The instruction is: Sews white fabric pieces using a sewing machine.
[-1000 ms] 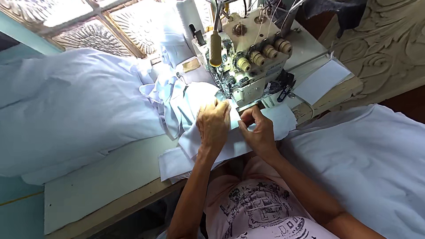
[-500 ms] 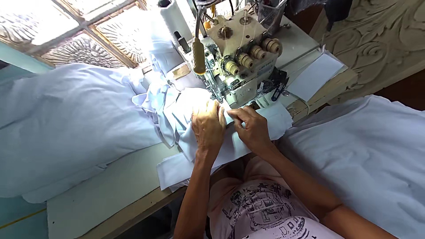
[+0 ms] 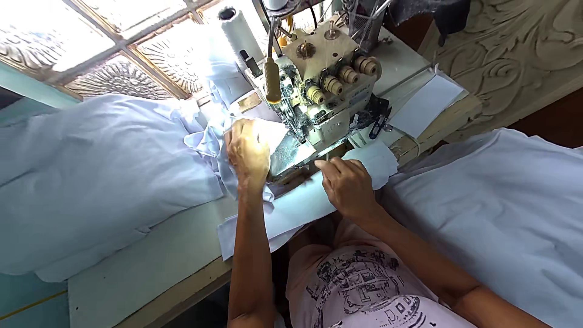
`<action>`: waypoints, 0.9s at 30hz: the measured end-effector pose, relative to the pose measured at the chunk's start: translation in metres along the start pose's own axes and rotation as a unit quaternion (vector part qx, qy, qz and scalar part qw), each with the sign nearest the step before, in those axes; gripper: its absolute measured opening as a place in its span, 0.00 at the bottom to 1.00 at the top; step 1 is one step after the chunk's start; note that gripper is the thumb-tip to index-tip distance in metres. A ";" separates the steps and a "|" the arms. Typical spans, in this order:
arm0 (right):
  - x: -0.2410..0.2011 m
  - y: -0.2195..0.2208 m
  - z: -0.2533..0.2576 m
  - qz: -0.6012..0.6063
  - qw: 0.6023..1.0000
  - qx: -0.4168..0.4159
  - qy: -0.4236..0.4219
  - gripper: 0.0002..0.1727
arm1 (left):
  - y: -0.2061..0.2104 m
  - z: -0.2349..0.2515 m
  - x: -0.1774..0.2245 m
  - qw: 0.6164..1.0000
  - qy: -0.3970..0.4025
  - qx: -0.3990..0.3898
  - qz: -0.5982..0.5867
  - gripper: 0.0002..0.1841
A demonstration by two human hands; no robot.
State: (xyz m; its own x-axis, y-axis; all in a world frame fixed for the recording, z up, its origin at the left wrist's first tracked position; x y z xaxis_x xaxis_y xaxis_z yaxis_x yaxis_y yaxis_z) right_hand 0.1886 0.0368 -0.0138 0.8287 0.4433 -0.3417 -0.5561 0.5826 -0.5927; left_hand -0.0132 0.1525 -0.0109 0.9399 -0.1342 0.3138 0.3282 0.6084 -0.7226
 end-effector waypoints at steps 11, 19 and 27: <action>0.100 -0.064 -0.057 -0.057 0.980 0.004 0.191 0.12 | -0.012 -0.002 -0.057 0.985 0.095 0.115 0.081 0.25; 0.114 -0.064 -0.058 -0.041 0.966 -0.012 0.256 0.12 | -0.019 -0.004 -0.059 0.994 0.044 -0.098 0.003 0.22; 0.114 -0.048 -0.050 -0.033 0.967 -0.039 0.251 0.14 | -0.119 -0.060 -0.054 0.988 0.039 -0.097 -0.113 0.08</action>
State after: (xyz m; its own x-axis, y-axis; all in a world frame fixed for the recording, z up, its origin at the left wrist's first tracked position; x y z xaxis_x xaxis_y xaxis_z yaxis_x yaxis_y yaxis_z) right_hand 0.3130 0.0257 -0.0608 0.8001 0.0087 -0.5999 -0.5101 0.5361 -0.6726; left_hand -0.0972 0.0403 0.0213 0.8428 -0.3133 0.4376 0.5348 0.3961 -0.7464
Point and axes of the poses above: each hand's wrist, its own z-axis towards the middle knuckle, its own y-axis out of the palm, x = y × z, the point moved 4 cm from there along z, towards the middle knuckle, and after that the axes turned 12 degrees about x, right-handed, at the moved point
